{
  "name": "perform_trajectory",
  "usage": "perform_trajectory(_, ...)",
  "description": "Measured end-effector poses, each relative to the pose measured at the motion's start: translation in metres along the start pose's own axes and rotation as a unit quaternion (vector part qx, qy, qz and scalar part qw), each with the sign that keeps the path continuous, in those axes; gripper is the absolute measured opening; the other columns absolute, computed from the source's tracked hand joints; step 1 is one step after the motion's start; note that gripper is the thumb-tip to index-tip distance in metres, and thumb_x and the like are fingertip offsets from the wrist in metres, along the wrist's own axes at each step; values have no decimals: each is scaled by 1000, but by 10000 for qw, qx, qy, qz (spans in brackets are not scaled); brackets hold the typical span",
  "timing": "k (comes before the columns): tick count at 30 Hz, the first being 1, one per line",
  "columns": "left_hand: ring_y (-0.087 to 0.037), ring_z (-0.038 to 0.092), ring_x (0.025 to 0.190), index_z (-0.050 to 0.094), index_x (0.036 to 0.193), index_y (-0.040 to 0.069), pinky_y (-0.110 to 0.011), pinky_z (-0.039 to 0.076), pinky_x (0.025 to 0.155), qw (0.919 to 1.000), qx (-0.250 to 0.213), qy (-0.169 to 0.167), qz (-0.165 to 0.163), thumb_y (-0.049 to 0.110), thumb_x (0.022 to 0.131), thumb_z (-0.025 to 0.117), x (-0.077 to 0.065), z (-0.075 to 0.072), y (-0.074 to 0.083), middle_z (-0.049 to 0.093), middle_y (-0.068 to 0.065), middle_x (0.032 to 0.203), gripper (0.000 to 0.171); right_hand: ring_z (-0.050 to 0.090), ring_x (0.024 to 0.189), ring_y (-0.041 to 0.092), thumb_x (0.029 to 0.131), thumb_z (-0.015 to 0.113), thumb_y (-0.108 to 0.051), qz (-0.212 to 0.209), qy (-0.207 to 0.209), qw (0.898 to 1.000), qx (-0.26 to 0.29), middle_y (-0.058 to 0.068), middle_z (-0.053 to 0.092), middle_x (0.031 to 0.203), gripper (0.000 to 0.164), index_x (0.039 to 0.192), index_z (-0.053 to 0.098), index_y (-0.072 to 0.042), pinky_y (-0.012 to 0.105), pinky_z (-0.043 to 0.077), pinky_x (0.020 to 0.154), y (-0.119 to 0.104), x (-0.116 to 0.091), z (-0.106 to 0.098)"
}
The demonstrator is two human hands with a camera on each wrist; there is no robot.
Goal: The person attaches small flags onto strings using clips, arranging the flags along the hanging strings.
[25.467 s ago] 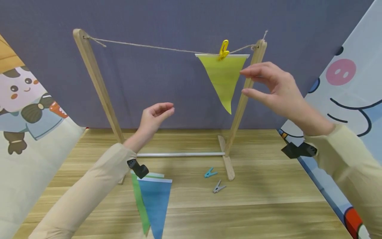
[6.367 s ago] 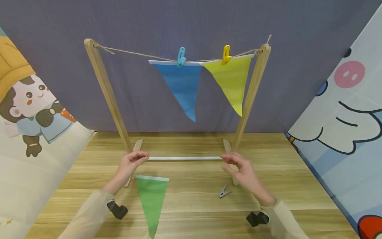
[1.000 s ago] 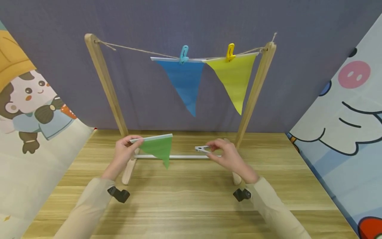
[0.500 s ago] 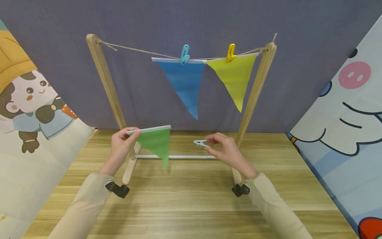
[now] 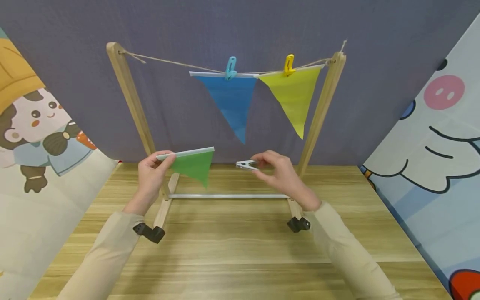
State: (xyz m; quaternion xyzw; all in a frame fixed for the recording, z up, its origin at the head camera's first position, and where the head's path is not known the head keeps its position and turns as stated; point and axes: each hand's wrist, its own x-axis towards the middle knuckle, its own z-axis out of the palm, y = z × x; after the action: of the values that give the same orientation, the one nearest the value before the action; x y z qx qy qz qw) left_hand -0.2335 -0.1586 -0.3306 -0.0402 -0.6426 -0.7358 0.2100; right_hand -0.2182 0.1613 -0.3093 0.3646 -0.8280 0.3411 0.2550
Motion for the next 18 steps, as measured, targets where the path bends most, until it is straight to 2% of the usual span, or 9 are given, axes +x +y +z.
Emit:
perform_trajectory(6, -5, 54, 65, 70, 76, 20, -16, 46, 61, 9997, -234, -89, 36, -2, 85, 66, 4, 7, 8, 66, 8, 74, 23, 59, 76, 19, 76, 75, -1, -195, -30, 9997, -154, 10, 62, 84, 25, 100, 66, 1, 31, 52, 70, -7, 17, -9)
perform_trajectory(10, -6, 53, 66, 69, 77, 21, -16, 46, 62, 9997, -229, -107, 22, -1, 86, 65, 6, 12, 15, 66, 8, 76, 23, 59, 77, 19, 77, 74, -2, -249, -56, 9995, -173, 11, 62, 85, 25, 101, 66, 1, 32, 51, 70, -11, 27, -16)
perform_trajectory(14, -6, 52, 66, 69, 77, 21, -15, 44, 63, 9996, -191, -8, 219, -1, 85, 66, 10, 17, 20, 66, 9, 76, 23, 59, 78, 19, 78, 75, -3, -284, -96, 9994, -200, 11, 62, 87, 26, 102, 66, 1, 32, 50, 71, -15, 36, -23)
perform_trajectory(18, -4, 55, 65, 69, 77, 19, -15, 44, 63, 9982, -388, 115, 438, -3, 84, 66, 14, 21, 23, 66, 8, 74, 24, 59, 79, 19, 78, 75, -4, -332, -45, 9992, -227, 11, 62, 89, 27, 103, 65, 1, 32, 50, 72, -19, 46, -31)
